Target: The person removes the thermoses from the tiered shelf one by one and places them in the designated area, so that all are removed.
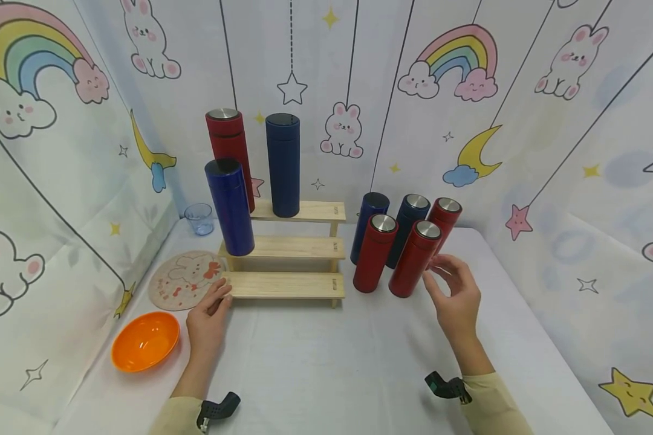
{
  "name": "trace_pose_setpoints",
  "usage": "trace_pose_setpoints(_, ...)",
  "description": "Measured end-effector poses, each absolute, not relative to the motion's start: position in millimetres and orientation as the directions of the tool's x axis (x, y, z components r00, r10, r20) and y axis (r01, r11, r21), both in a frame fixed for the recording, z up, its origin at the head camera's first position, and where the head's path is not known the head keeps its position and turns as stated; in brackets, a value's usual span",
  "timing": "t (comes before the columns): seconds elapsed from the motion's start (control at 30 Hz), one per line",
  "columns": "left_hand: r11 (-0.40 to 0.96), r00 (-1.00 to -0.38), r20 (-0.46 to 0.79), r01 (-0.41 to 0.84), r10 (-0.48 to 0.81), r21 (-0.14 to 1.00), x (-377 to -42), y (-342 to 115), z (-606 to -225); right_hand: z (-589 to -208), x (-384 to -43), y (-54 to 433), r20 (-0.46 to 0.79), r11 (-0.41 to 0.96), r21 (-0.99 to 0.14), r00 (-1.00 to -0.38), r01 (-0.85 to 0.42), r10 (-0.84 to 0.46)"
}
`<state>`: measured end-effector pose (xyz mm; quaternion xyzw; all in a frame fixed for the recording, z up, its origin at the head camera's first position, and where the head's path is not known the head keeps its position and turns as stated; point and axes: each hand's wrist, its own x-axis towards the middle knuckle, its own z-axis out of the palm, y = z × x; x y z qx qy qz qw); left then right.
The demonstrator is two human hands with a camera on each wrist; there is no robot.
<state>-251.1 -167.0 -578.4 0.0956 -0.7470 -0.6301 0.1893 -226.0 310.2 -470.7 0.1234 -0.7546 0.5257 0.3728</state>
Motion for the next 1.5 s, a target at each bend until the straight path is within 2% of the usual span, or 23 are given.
trace_pose_setpoints(0.4, 0.186, -0.912, 0.16, 0.094, -0.377, 0.978, -252, -165, -576, -445, -222, 285, 0.687, 0.37, -0.701, -0.718, -0.61, 0.117)
trace_pose_setpoints(1.13, 0.189, -0.91, 0.169, 0.102, -0.38, 0.977, -252, -168, -579, -423, -241, 228, 0.67, 0.279, -0.713, -0.743, -0.643, -0.001)
trace_pose_setpoints(1.5, 0.196, -0.912, 0.171, 0.103, -0.372, 0.975, -252, -168, -580, -414, -252, 201, 0.654, 0.286, -0.71, -0.753, -0.643, -0.069)
